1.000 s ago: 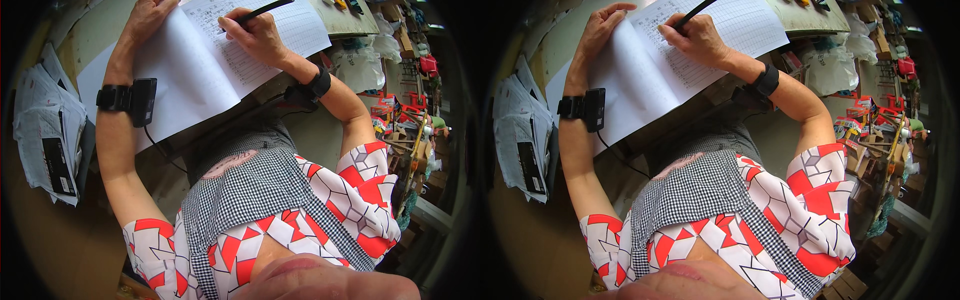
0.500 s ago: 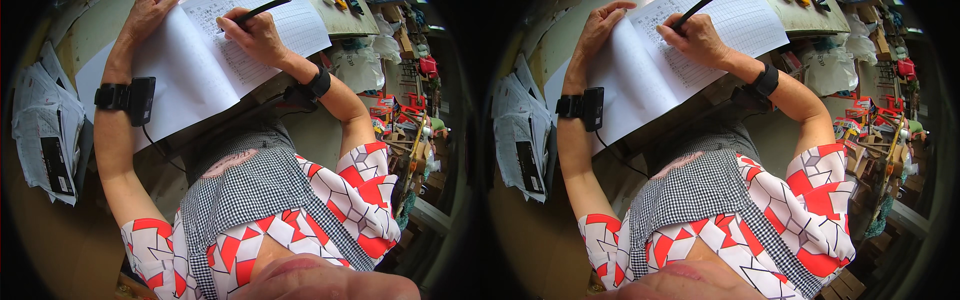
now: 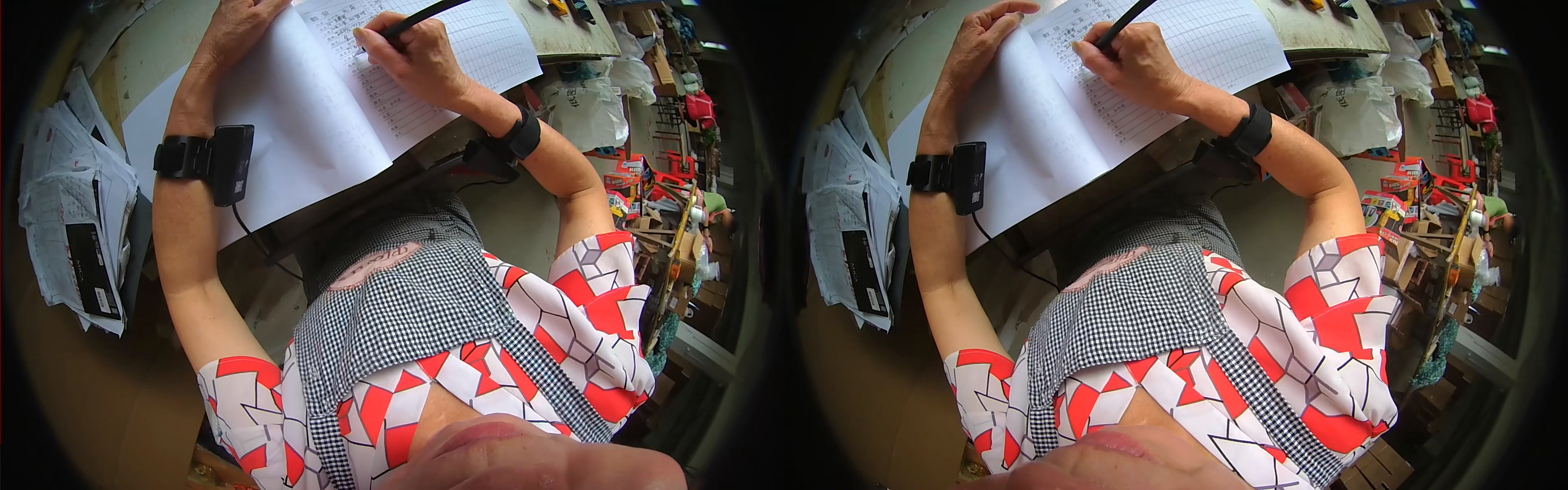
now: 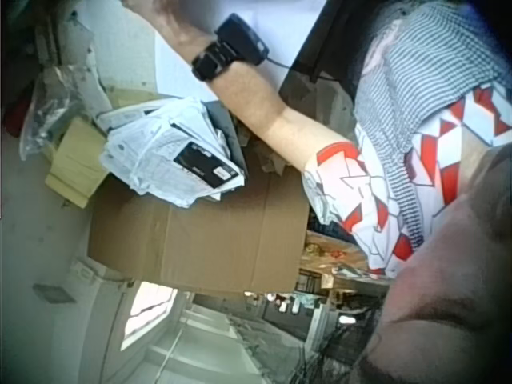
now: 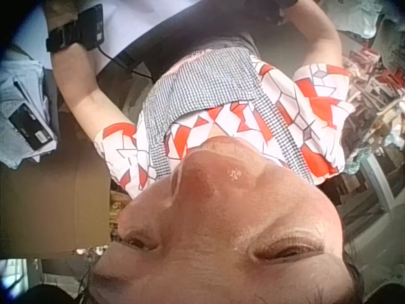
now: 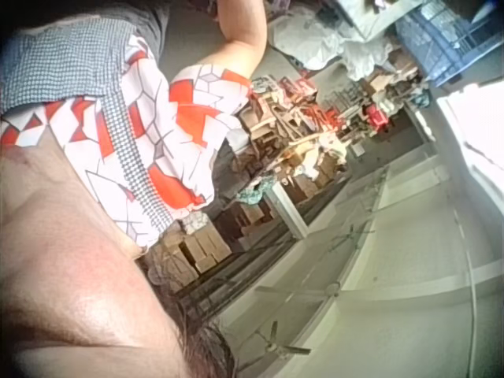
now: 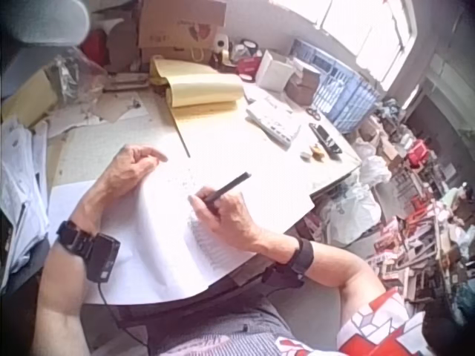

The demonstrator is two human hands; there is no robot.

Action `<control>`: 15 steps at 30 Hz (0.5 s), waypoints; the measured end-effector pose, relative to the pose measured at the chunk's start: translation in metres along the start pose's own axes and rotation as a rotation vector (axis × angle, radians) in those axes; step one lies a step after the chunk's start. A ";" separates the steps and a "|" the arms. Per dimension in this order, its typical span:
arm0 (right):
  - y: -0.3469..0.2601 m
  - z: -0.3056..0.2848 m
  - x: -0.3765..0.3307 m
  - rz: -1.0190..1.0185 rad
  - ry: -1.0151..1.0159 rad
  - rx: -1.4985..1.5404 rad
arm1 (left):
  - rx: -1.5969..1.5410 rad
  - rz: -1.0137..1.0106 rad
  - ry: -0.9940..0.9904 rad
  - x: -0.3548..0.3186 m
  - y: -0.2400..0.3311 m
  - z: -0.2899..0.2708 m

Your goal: Recording inventory or data into a paper ledger using a pen.

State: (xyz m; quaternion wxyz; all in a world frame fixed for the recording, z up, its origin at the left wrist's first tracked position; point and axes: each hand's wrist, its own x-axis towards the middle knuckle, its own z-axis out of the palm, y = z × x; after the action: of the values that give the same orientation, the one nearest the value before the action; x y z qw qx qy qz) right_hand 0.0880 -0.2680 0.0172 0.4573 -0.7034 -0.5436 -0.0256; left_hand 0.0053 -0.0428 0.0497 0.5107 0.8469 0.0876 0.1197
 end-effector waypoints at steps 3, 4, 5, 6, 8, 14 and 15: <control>0.001 0.002 0.000 -0.010 0.028 0.039 | -0.001 -0.018 0.001 0.000 -0.001 0.000; 0.002 0.002 -0.001 -0.006 0.031 0.043 | 0.007 -0.012 0.002 0.000 -0.001 0.001; 0.002 0.001 -0.001 -0.003 0.018 0.028 | 0.015 -0.006 0.004 0.000 0.001 0.002; 0.002 0.000 -0.001 0.000 0.005 0.012 | 0.022 0.000 0.005 0.000 0.001 0.004; -0.001 0.000 0.001 -0.005 -0.002 0.020 | 0.017 -0.009 0.014 -0.003 0.005 0.001; 0.005 0.003 -0.002 0.026 0.055 0.050 | 0.027 0.009 0.009 -0.001 0.004 0.001; 0.007 0.004 -0.002 0.032 0.056 0.054 | 0.029 0.006 0.011 -0.001 0.004 0.001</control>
State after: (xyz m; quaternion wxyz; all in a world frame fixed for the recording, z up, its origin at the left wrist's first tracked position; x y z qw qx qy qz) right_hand 0.0908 -0.2667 0.0090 0.4913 -0.6984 -0.5199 -0.0231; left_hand 0.0048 -0.0460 0.0531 0.4976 0.8537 0.0894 0.1245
